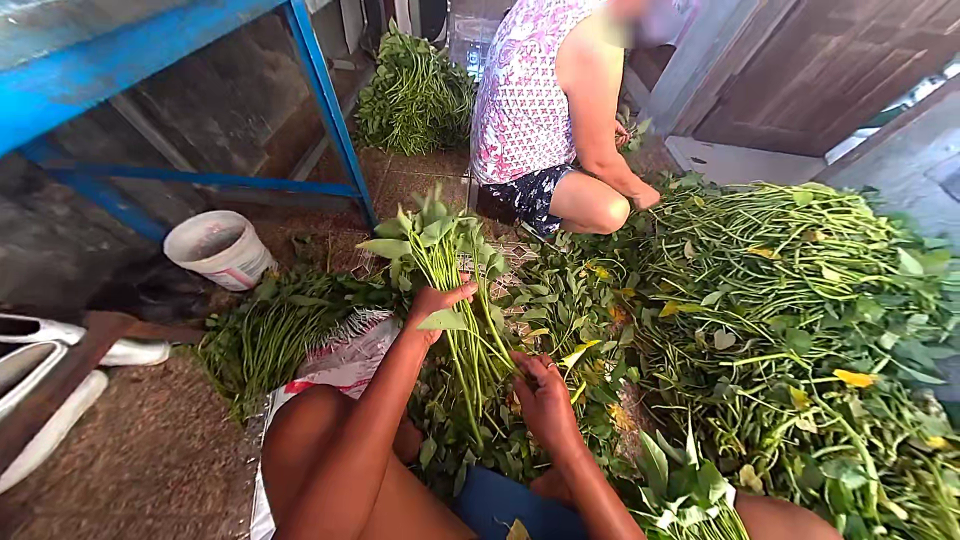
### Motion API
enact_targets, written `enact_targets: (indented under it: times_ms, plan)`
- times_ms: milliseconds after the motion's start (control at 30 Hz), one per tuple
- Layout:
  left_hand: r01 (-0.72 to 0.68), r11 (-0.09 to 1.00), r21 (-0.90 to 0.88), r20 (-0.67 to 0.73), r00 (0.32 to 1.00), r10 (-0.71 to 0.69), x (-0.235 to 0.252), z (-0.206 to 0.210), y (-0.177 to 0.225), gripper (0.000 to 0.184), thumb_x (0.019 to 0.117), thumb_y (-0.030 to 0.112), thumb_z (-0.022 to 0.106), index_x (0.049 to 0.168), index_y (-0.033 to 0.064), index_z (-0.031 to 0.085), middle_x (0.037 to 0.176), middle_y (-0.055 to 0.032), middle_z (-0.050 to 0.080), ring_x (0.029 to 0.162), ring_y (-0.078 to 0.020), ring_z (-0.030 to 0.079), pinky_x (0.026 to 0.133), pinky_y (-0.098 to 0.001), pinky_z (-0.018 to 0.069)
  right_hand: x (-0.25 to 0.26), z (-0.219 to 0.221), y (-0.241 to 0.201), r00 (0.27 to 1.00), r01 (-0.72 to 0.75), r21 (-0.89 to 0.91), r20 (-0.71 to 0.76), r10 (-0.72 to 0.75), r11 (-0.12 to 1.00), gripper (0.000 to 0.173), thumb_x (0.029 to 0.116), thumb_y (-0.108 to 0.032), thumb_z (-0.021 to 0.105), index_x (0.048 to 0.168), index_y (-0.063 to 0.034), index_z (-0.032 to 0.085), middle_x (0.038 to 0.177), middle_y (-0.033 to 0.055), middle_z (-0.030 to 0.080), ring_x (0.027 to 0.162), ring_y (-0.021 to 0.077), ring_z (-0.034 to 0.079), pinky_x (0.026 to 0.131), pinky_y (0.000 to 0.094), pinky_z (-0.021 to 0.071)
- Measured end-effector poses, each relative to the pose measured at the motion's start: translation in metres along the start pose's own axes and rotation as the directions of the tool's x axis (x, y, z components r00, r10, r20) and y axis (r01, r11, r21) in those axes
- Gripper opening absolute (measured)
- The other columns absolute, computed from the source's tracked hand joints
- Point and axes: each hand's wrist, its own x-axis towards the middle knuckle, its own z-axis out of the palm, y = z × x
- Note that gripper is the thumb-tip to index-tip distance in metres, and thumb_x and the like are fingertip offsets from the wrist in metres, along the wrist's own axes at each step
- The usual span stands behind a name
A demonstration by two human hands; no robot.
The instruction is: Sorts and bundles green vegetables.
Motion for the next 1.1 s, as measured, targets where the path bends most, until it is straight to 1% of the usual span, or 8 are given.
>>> enact_targets:
  times_ms: [233, 400, 500, 600, 733, 833, 967, 1100]
  plan:
    - [0.082, 0.996, 0.030, 0.012, 0.997, -0.082, -0.007, 0.000, 0.001, 0.037, 0.0905, 0.012, 0.078, 0.121, -0.0037, 0.063, 0.100, -0.0112, 0.071, 0.086, -0.0159, 0.070, 0.080, -0.0319, 0.0593, -0.003, 0.002, -0.006, 0.997, 0.014, -0.067, 0.078, -0.009, 0.998, 0.037, 0.0934, -0.001, 0.060, 0.127, -0.0094, 0.073, 0.111, 0.0201, 0.065, 0.099, 0.0253, 0.064, 0.089, 0.0373, 0.0548]
    - [0.044, 0.996, -0.083, 0.089, 0.995, -0.036, -0.009, 0.000, -0.002, 0.025, 0.0946, 0.004, 0.070, 0.116, -0.0027, 0.060, 0.099, -0.0131, 0.071, 0.088, -0.0199, 0.071, 0.083, -0.0345, 0.0604, 0.011, -0.015, -0.012, 0.792, -0.472, 0.269, 0.548, 0.269, 0.840, 0.039, 0.1049, -0.005, 0.046, 0.143, -0.0011, 0.046, 0.112, 0.0132, 0.062, 0.089, 0.0226, 0.070, 0.079, 0.0399, 0.0620]
    - [0.090, 0.988, -0.125, 0.231, 0.971, -0.059, -0.008, -0.004, -0.004, 0.019, 0.0971, 0.005, 0.068, 0.113, -0.0028, 0.059, 0.101, -0.0147, 0.073, 0.089, -0.0237, 0.073, 0.083, -0.0367, 0.0619, 0.014, -0.020, -0.005, 0.693, -0.628, 0.483, 0.704, 0.155, 0.610, 0.020, 0.1076, -0.012, 0.041, 0.122, -0.0040, 0.052, 0.090, 0.0076, 0.067, 0.083, 0.0254, 0.072, 0.081, 0.0463, 0.0626]
    - [0.109, 0.985, -0.136, 0.337, 0.940, -0.057, -0.016, -0.007, 0.001, 0.011, 0.0991, 0.003, 0.062, 0.109, 0.0032, 0.058, 0.089, -0.0073, 0.072, 0.080, -0.0169, 0.072, 0.079, -0.0319, 0.0617, 0.014, -0.015, 0.005, 0.601, -0.703, 0.588, 0.792, -0.108, 0.401, 0.033, 0.1072, -0.032, 0.039, 0.091, -0.0160, 0.062, 0.079, 0.0032, 0.071, 0.088, 0.0279, 0.075, 0.088, 0.0555, 0.0608]
    - [0.110, 0.969, -0.219, 0.373, 0.928, -0.021, -0.019, -0.010, 0.004, 0.033, 0.0998, 0.000, 0.056, 0.132, 0.0043, 0.056, 0.086, -0.0031, 0.069, 0.075, -0.0147, 0.070, 0.078, -0.0313, 0.0615, 0.017, -0.001, 0.002, 0.484, -0.793, 0.556, 0.823, -0.297, 0.249, 0.043, 0.1029, -0.046, 0.038, 0.079, -0.0225, 0.066, 0.079, -0.0019, 0.069, 0.078, 0.0170, 0.071, 0.073, 0.0396, 0.0623]
    - [0.045, 0.962, -0.270, 0.183, 0.983, 0.006, -0.012, -0.015, 0.008, 0.020, 0.1011, 0.003, 0.059, 0.121, 0.0038, 0.060, 0.083, -0.0056, 0.068, 0.071, -0.0161, 0.068, 0.072, -0.0324, 0.0608, 0.012, -0.005, -0.004, 0.579, -0.724, 0.603, 0.795, -0.179, 0.335, 0.042, 0.0980, -0.034, 0.034, 0.076, -0.0196, 0.066, 0.081, -0.0018, 0.071, 0.069, 0.0092, 0.066, 0.061, 0.0250, 0.0549]
    - [-0.027, 0.960, -0.279, -0.072, 0.997, 0.007, -0.001, -0.032, 0.020, 0.019, 0.0986, 0.008, 0.066, 0.117, 0.0053, 0.062, 0.085, -0.0064, 0.068, 0.070, -0.0162, 0.067, 0.069, -0.0323, 0.0602, -0.014, -0.026, -0.006, 0.759, -0.473, 0.638, 0.645, -0.086, 0.607, 0.037, 0.0972, -0.028, 0.033, 0.073, -0.0192, 0.060, 0.073, -0.0075, 0.061, 0.070, 0.0036, 0.060, 0.065, 0.0219, 0.0503]
    - [-0.110, 0.972, -0.208, -0.089, 0.992, 0.093, -0.002, -0.033, 0.024, 0.027, 0.0953, 0.005, 0.070, 0.121, 0.0049, 0.061, 0.101, -0.0077, 0.068, 0.078, -0.0174, 0.069, 0.072, -0.0332, 0.0616, -0.016, -0.032, -0.007, 0.802, -0.218, -0.007, 0.568, 0.183, 0.976, 0.041, 0.1065, -0.030, 0.027, 0.099, -0.0052, 0.059, 0.077, 0.0014, 0.051, 0.070, 0.0118, 0.052, 0.067, 0.0314, 0.0471]
